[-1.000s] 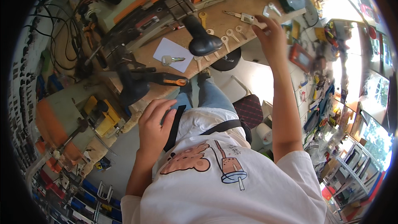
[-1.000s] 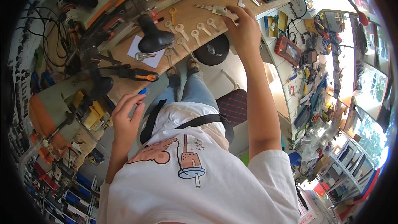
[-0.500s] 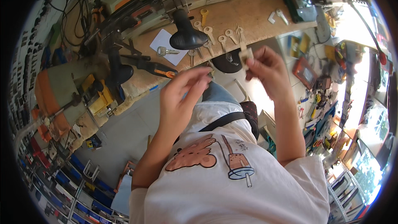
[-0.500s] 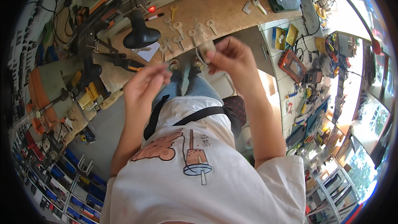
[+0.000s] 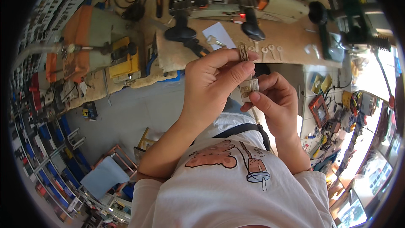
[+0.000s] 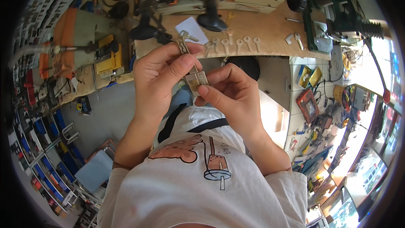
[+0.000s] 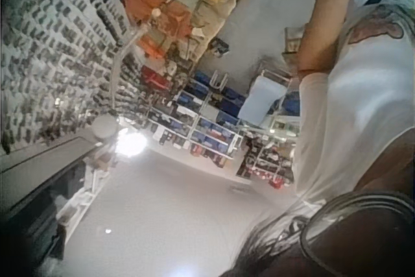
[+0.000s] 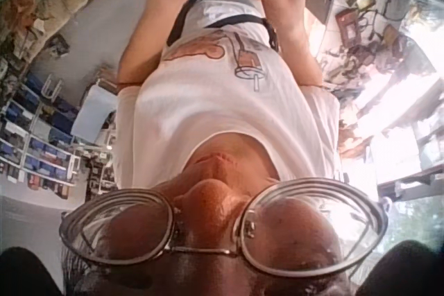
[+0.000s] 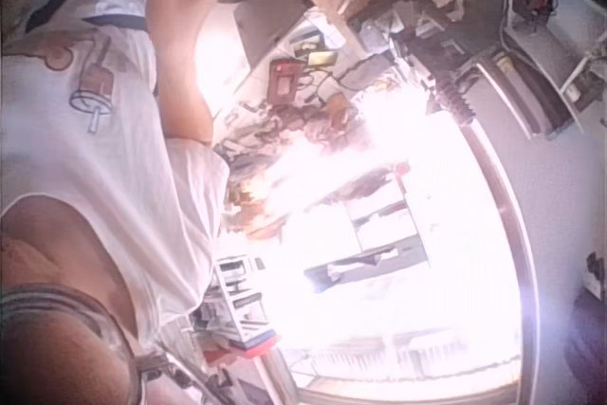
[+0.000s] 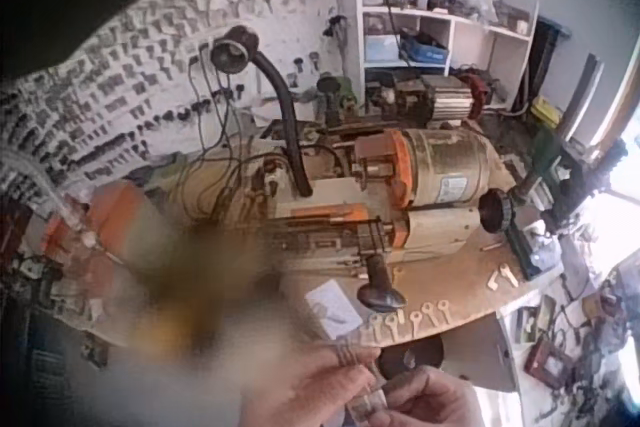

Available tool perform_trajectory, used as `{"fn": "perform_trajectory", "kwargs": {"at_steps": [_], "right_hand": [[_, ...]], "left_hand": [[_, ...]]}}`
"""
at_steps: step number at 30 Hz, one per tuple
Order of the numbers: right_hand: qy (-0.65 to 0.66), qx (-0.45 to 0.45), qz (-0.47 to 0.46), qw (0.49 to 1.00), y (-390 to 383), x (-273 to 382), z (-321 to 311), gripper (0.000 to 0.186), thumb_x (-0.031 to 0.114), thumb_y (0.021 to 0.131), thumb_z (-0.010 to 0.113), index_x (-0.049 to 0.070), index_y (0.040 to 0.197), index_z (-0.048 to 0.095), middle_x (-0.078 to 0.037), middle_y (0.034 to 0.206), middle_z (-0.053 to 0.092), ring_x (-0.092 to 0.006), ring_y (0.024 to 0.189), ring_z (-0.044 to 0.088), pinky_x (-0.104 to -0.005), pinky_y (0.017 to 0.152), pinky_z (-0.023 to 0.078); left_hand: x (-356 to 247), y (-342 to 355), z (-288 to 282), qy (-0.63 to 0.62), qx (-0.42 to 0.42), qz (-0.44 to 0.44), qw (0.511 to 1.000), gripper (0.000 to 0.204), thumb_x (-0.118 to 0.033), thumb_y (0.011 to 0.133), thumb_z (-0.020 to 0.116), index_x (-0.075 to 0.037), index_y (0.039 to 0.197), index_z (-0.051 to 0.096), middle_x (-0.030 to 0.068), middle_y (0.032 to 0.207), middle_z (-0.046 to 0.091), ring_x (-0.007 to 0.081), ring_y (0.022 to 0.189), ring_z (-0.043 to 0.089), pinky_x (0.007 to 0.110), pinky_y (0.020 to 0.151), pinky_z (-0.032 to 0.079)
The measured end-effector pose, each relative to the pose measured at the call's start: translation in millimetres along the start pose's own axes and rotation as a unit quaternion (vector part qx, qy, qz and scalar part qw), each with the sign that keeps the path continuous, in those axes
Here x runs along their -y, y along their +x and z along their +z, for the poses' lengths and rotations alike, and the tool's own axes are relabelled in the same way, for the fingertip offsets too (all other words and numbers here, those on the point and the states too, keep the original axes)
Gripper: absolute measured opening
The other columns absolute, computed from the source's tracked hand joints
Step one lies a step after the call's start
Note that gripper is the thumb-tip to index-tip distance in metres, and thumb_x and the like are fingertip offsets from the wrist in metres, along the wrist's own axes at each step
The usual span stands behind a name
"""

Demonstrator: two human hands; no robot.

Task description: The person operates a key-cutting machine to duplicate a key, then uses a caliper to measure the original and the cut key. They compare the cut key against several keys on a wall display and handle a small metal component, likely a lock cylinder, before returning to the machine.

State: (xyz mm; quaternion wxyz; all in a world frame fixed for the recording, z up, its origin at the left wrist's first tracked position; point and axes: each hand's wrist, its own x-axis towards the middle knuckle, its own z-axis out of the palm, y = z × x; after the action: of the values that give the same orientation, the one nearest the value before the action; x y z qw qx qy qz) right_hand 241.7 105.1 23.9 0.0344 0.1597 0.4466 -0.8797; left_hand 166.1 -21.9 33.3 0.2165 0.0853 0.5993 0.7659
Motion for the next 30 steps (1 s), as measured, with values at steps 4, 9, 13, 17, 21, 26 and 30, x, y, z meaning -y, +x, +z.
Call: {"fn": "perform_trajectory", "kwargs": {"at_steps": [4,9,13,17,21,26,30], "right_hand": [[-0.052,0.001,-0.056,0.997,-4,-23,37,0.012,-0.002,0.076,0.059,-0.003,0.083,0.05,-0.007,0.083,0.055,-0.0139,0.071,0.058,-0.0258,0.063,0.049],[-0.209,0.083,-0.024,0.974,-9,-83,70,0.008,0.004,0.08,0.057,-0.002,0.085,0.056,-0.005,0.083,0.055,-0.0108,0.075,0.055,-0.0222,0.065,0.044],[-0.308,-0.008,-0.029,0.951,-12,-126,99,0.011,0.006,0.08,0.056,-0.002,0.087,0.056,-0.006,0.081,0.056,-0.0124,0.074,0.055,-0.0233,0.066,0.045],[-0.459,-0.1,-0.122,0.874,9,-150,123,0.013,0.006,0.077,0.058,0.0,0.088,0.057,-0.008,0.08,0.056,-0.0144,0.07,0.055,-0.0247,0.064,0.045],[-0.571,-0.159,-0.256,0.764,48,-137,129,0.015,0.004,0.075,0.058,0.002,0.091,0.058,-0.008,0.081,0.057,-0.0153,0.068,0.055,-0.0244,0.061,0.044],[-0.516,-0.039,-0.076,0.852,58,-164,158,0.014,0.006,0.079,0.055,0.003,0.092,0.06,-0.004,0.077,0.059,-0.0088,0.066,0.053,-0.0209,0.059,0.042],[-0.445,0.261,0.079,0.853,78,-276,187,0.028,0.016,0.078,0.058,0.001,0.102,0.055,-0.011,0.097,0.059,-0.0168,0.084,0.057,-0.0265,0.071,0.045]], "left_hand": [[-5,-28,-28,-0.07,-0.023,-0.004,0.997,0.016,-0.006,0.08,0.056,0.006,0.09,0.058,0.0085,0.083,0.06,0.012,0.073,0.056,0.023,0.067,0.045],[11,-82,-98,-0.053,-0.088,-0.003,0.995,0.015,-0.011,0.084,0.05,0.003,0.085,0.056,0.0047,0.068,0.054,0.0095,0.067,0.054,0.019,0.06,0.042],[6,-127,-177,-0.095,-0.168,-0.08,0.978,0.021,-0.02,0.087,0.045,-0.001,0.079,0.05,0.0026,0.058,0.047,0.0082,0.05,0.046,0.019,0.046,0.036],[7,-169,-247,-0.115,-0.208,-0.129,0.963,0.022,-0.022,0.089,0.042,-0.004,0.078,0.046,0.0013,0.05,0.04,0.0065,0.037,0.03,0.021,0.036,0.025],[14,-190,-283,-0.163,-0.239,-0.131,0.948,0.02,-0.021,0.089,0.041,-0.004,0.079,0.046,0.0005,0.049,0.038,0.0051,0.037,0.027,0.021,0.037,0.023],[12,-191,-310,-0.197,-0.242,-0.133,0.941,0.017,-0.019,0.089,0.04,-0.004,0.083,0.047,0.0015,0.051,0.04,0.006,0.041,0.028,0.022,0.043,0.027],[-4,-202,-334,-0.178,-0.33,-0.072,0.924,0.016,-0.019,0.087,0.042,-0.004,0.085,0.048,0.0038,0.057,0.044,0.0078,0.044,0.033,0.024,0.046,0.031]]}}
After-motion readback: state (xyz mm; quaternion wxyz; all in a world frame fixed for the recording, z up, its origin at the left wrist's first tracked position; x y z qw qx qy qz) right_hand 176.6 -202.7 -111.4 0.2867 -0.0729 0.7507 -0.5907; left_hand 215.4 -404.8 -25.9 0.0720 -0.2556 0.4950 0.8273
